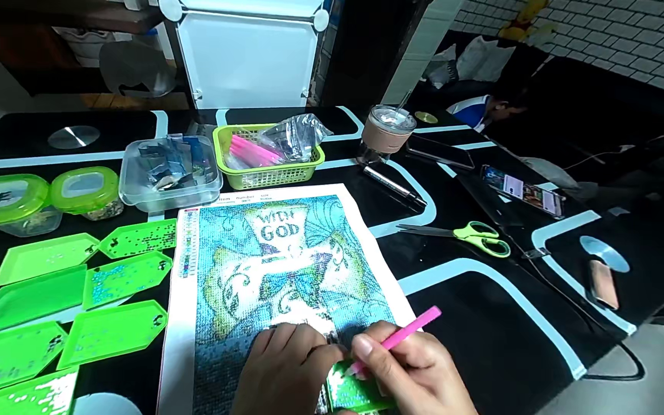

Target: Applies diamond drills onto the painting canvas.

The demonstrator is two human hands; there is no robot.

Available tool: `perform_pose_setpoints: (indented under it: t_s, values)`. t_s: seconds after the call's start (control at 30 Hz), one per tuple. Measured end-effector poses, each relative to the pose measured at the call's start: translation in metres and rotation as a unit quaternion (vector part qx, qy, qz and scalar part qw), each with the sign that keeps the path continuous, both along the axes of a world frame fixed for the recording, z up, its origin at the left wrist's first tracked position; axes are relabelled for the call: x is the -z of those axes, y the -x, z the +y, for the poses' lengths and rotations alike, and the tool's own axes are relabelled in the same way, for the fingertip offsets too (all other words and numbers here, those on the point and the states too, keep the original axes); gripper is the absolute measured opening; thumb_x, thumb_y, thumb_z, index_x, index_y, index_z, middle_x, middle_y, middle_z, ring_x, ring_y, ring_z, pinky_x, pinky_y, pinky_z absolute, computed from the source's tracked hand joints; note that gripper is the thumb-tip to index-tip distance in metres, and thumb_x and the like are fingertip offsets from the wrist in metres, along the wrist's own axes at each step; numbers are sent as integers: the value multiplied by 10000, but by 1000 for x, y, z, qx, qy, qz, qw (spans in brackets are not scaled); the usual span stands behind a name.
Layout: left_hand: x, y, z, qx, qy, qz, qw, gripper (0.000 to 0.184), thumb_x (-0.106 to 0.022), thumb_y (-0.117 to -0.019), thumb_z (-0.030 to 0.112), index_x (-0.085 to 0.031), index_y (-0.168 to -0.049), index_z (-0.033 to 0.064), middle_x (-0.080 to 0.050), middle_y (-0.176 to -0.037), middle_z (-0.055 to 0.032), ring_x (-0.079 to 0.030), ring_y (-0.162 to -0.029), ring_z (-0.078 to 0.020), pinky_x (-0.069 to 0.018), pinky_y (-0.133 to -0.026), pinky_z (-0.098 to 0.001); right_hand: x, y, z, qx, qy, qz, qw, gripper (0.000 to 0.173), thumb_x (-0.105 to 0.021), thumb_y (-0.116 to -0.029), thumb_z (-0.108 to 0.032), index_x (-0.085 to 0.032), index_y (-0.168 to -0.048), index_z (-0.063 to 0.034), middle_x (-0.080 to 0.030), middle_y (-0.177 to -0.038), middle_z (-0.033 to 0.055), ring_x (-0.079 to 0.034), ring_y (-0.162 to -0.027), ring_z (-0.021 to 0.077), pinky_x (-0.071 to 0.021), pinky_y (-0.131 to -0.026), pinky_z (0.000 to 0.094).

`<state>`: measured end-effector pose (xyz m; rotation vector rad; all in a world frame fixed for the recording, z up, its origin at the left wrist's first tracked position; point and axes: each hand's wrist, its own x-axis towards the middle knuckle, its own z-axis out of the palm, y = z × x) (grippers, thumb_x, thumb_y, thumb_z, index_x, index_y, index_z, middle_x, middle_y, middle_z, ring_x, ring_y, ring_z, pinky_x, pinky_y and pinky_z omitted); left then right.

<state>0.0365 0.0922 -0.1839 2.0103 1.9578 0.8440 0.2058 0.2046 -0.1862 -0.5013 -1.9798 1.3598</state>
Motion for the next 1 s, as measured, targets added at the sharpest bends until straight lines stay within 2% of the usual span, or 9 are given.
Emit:
perform_pose_setpoints:
  t_s: [0.07,0.17,0.3,0.5,0.8,1.0]
  values:
    - [-1,1,-1,5,12,-17,1000,453,-799,-796,478,-776,-1147,192,-721,-1020,-58,-660,-963,-276,-496,-812,-458,-4,-3,9,26,99,28,994,212,-556,-1064,-195,-694,-922,-119,-709,-783,-80,-607,-611,-57,-496,-529,119]
    - [-1,3,0,17,20,-30,999,450,-803,-808,442,-768,-1172,178,-724,-1047,-83,-658,-992,-306,-492,-830,-481,-8,-12,40,96,153,43,983,301,-521,-1060,-187,-722,-839,-148,-714,-741,-69,-597,-561,-40,-479,-502,117]
    - [1,4,0,26,20,-38,999,445,-792,-834,443,-761,-1176,159,-722,-1053,-96,-651,-1002,-316,-482,-848,-486,0,-20,69,174,95,-9,980,320,-517,-1049,-169,-684,-778,-136,-691,-693,-38,-603,-549,1,-489,-509,141]
    - [-5,4,-2,22,39,-44,998,437,-789,-850,434,-765,-1180,148,-727,-1076,-113,-652,-1028,-323,-482,-883,-488,9,-15,61,133,-8,2,991,251,-555,-1054,-189,-693,-861,-109,-672,-727,-62,-607,-589,-14,-511,-533,137]
    - [-9,5,-2,26,55,-45,997,445,-787,-856,437,-760,-1194,148,-727,-1093,-114,-644,-1067,-327,-472,-924,-490,15,-11,63,135,-41,-12,990,241,-560,-1050,-182,-688,-864,-98,-653,-721,-63,-590,-596,-26,-502,-548,127]
    - [-9,5,-2,27,53,-45,997,438,-787,-855,431,-761,-1190,148,-728,-1084,-111,-645,-1053,-322,-473,-912,-482,14,-11,62,133,-45,-21,990,246,-560,-1050,-188,-692,-863,-96,-650,-710,-65,-591,-598,-26,-498,-549,126]
